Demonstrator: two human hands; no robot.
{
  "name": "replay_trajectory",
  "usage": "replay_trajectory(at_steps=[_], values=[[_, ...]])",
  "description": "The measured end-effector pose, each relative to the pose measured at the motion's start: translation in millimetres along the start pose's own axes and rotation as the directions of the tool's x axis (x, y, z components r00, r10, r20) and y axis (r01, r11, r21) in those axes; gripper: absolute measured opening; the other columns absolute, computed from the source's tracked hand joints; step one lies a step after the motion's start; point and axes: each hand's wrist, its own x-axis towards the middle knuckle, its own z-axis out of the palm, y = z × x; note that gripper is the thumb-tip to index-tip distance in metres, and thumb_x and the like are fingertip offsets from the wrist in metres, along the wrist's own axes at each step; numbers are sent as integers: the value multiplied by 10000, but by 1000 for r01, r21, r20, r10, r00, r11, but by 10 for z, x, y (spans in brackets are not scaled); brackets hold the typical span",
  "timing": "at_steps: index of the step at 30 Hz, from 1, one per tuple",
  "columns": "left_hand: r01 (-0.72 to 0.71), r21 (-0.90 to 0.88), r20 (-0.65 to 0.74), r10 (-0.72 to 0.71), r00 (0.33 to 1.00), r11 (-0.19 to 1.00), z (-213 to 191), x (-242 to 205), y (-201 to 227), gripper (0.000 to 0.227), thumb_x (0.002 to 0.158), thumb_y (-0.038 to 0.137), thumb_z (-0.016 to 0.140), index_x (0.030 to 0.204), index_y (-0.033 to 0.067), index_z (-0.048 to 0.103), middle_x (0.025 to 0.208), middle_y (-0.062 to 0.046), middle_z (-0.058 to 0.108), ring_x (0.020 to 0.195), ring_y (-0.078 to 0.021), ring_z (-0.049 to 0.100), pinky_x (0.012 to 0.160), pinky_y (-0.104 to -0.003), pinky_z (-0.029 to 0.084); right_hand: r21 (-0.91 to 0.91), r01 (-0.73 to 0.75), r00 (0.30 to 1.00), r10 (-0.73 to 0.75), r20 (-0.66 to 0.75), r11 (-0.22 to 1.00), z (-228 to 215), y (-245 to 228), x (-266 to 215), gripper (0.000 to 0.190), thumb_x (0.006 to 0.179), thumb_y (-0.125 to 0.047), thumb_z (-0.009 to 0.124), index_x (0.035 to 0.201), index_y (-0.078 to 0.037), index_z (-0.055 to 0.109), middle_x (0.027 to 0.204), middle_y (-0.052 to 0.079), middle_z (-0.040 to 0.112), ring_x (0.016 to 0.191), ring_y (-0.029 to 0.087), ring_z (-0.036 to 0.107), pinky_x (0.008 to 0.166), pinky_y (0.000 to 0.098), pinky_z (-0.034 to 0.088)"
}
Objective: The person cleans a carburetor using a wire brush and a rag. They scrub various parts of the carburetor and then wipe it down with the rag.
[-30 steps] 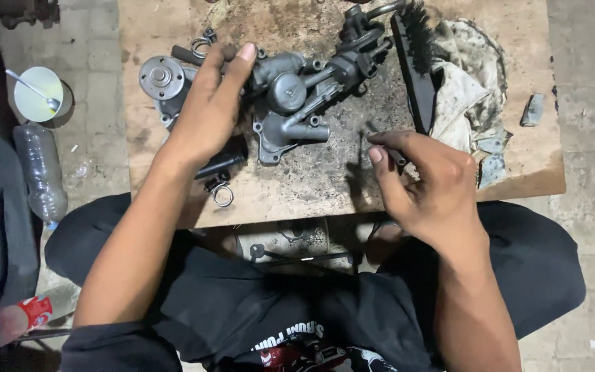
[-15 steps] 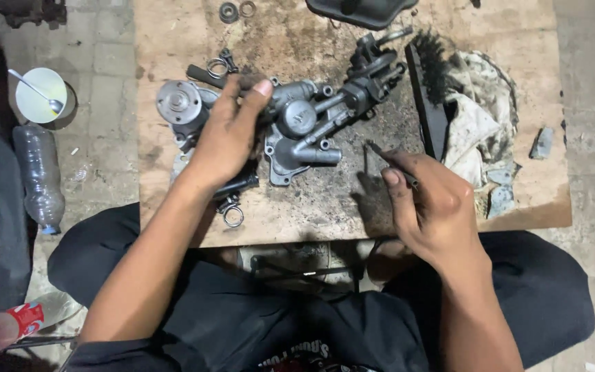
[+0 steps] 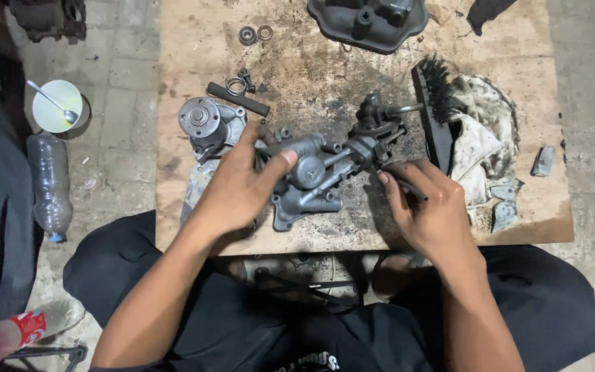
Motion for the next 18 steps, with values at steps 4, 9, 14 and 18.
replay_trajectory(at_steps=[4, 9, 14, 18], values=[[-51, 6, -2, 51, 999, 999, -59, -148, 47, 763, 989, 500, 517, 1389, -136, 384, 1139, -406, 609, 855, -418, 661, 797, -517, 526, -8, -11, 1000, 11, -4, 1000, -71, 14, -10, 82, 979, -100, 732, 991, -32, 777, 739, 176, 690, 709, 399, 708, 619, 418, 555], [-49, 16, 30, 49, 998, 999, -95, -267, 190, 693, 995, 523, 494, 1292, -102, 459, 817, -404, 667, 501, -426, 675, 528, -546, 520, 21, -65, 996, 66, -53, 998, -174, -29, -34, 42, 975, -22, 744, 949, 6, 760, 718, 181, 678, 645, 397, 673, 564, 382, 509], [29, 166, 4, -30, 1000, 986, -10, -213, 193, 904, 916, 581, 516, 1471, -118, 372, 462, -75, 583, 356, -249, 612, 443, -453, 531, 84, -105, 994, 107, -17, 991, -235, -140, -22, 48, 905, 63, 710, 945, 89, 713, 739, 117, 658, 534, 178, 477, 536, 289, 371], [47, 145, 3, -48, 999, 988, 27, -205, 149, 938, 881, 611, 530, 1471, -102, 379, 510, -96, 652, 414, -271, 674, 507, -457, 553, 289, -278, 959, 280, 34, 916, -223, -79, -110, 96, 1020, 0, 643, 942, 30, 691, 719, 67, 675, 508, 114, 459, 503, 231, 350]])
